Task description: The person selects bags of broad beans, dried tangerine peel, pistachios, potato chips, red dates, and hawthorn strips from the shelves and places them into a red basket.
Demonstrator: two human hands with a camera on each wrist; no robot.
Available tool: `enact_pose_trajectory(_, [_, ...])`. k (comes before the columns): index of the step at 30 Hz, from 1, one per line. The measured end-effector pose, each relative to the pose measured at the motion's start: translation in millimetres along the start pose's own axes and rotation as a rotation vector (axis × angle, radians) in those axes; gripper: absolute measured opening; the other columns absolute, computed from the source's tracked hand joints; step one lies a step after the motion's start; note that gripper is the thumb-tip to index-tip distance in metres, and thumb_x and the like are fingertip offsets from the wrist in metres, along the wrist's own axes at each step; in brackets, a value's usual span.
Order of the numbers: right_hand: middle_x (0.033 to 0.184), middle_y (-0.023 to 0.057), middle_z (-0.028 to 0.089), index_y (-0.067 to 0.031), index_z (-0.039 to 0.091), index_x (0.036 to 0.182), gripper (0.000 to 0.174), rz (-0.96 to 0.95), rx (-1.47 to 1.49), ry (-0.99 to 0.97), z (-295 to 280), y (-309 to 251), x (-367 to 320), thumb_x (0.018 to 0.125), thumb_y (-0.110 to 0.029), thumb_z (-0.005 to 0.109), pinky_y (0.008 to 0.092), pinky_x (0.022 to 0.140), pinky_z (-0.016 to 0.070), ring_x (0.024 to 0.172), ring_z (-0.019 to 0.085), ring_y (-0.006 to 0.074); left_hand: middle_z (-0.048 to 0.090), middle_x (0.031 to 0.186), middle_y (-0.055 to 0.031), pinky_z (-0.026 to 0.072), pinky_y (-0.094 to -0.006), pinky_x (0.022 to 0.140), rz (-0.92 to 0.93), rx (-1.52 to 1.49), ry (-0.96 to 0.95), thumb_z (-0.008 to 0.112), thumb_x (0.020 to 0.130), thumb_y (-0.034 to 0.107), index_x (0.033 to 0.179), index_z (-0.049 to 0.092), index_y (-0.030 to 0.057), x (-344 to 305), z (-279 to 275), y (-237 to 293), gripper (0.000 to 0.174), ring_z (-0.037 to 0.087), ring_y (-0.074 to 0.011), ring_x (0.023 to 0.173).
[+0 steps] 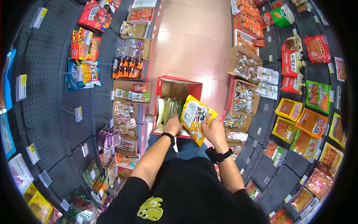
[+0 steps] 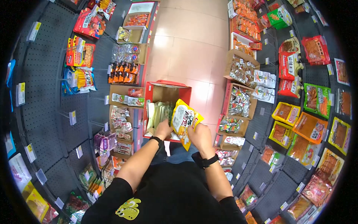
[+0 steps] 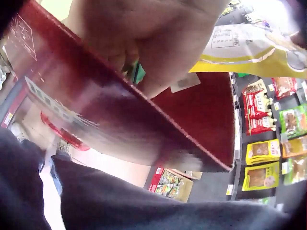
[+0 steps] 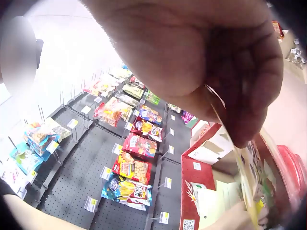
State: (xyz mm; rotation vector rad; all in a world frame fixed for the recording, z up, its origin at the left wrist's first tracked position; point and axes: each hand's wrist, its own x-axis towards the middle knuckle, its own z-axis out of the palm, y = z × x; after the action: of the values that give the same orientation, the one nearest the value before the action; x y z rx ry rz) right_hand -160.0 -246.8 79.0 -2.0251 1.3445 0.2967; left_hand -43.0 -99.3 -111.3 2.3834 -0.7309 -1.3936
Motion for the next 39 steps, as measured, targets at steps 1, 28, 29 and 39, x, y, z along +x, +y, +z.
enact_pose_trajectory(1, [0.076,0.031,0.065,0.0073,0.069,0.087,0.033,0.013,-0.024,-0.014,-4,-1,0,0.085,-0.026,0.067,0.0509,0.07,0.0549,0.075,0.067,0.0459,0.07,0.1,-0.0274,0.0534,-0.0532,0.087,-0.01,0.03,-0.004,0.066,0.086,0.029,0.113,0.062,0.0011,2,3,1,0.039,0.067,-0.0451,0.096])
enact_pose_trajectory(28, [0.095,0.0325,0.07,0.0072,0.063,0.109,0.037,0.04,-0.071,-0.19,146,-2,61,0.089,-0.022,0.056,0.0528,0.086,0.0549,0.093,0.069,0.0473,0.069,0.084,-0.0229,0.0523,-0.0543,0.075,0.164,0.073,0.141,0.06,0.092,0.033,0.09,0.067,0.0025,-33,-14,-11,0.032,0.067,-0.0424,0.084])
enact_pose_trajectory(29, [0.095,0.0326,0.07,0.0071,0.062,0.11,0.038,0.026,-0.09,-0.206,143,-3,59,0.089,-0.024,0.057,0.0527,0.086,0.0549,0.093,0.069,0.047,0.07,0.085,-0.0225,0.0528,-0.0535,0.076,0.164,0.1,0.135,0.06,0.092,0.031,0.091,0.067,0.0028,-32,-14,-9,0.029,0.068,-0.0418,0.084])
enact_pose_trajectory(39, [0.091,0.0325,0.07,0.0058,0.063,0.104,0.038,-0.061,-0.174,-0.211,137,-11,42,0.087,-0.028,0.06,0.0537,0.084,0.0554,0.089,0.07,0.0481,0.072,0.084,-0.0195,0.0573,-0.0479,0.073,0.089,0.204,0.201,0.057,0.088,0.015,0.087,0.072,0.005,-19,0,-10,0.018,0.072,-0.0377,0.083])
